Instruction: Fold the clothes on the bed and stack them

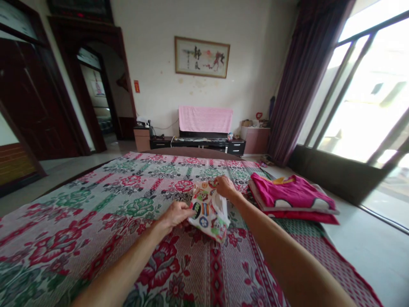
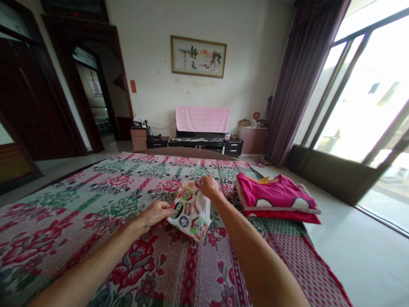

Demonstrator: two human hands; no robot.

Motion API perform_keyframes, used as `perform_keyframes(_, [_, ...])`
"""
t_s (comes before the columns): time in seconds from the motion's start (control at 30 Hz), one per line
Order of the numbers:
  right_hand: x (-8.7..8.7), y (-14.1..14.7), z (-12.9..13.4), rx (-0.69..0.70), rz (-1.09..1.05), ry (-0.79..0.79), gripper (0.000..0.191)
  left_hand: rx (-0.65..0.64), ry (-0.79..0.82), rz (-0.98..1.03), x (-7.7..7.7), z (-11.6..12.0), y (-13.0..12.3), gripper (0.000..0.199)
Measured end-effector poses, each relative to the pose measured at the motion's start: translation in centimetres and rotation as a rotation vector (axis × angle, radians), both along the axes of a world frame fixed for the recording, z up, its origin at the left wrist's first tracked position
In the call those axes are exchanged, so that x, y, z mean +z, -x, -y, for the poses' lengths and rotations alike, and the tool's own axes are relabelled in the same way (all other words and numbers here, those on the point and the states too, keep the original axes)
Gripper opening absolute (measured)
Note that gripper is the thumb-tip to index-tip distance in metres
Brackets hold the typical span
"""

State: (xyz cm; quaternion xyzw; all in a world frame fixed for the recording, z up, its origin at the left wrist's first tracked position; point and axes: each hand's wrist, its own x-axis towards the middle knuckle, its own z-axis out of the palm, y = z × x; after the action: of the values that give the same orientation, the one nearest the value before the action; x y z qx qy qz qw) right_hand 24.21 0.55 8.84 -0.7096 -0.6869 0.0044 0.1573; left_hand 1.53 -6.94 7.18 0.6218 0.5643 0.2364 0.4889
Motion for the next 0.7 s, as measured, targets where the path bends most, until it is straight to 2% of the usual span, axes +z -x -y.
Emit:
perform_keyframes(0.1, [1.9,2.1,-0.8,0.118,0.012,-0.125,0.031,0.061,0.101,0.287,-0.1,3.1,-1.7,0.037])
perform_keyframes(0.17, [2.6,3.8,-1.0,0.226,-0.015,-0.175,0.031,0.037,0.204,0.409,-0.2,5.5,-2.7,0.041])
perform_keyframes(0.23, [2.8,5.2,-0.8,0.326,-0.070,-0.250,0.032,-0.138,0.315,0.373,-0.2,7.4,-3.0,0.037])
perform_keyframes(0.3, [2.6,5.6,-0.2,0.378,-0.138,-0.328,0.034,-0.327,0.318,0.249,0.0,8.1,-2.4,0.033])
perform_keyframes(0.37, [2.0,5.1,0.7,0.358,-0.183,-0.353,0.036,-0.364,0.165,0.126,0.2,7.2,-1.0,0.032])
perform_keyframes(0.43, [1.2,3.7,1.8,0.273,-0.183,-0.317,0.033,-0.222,-0.102,0.010,0.3,4.9,1.0,0.033])
perform_keyframes(0.53, [-0.1,1.1,3.8,0.102,-0.143,-0.230,0.027,0.049,-0.483,-0.309,0.0,0.4,3.7,0.026])
perform_keyframes(0.63, [-1.2,-1.0,6.1,-0.078,-0.113,-0.151,0.026,0.152,-0.579,-0.549,-1.2,-2.9,5.2,0.025])
perform_keyframes(0.7, [-1.6,-1.8,7.6,-0.175,-0.104,-0.085,0.027,0.140,-0.605,-0.655,-2.3,-4.0,5.3,0.029])
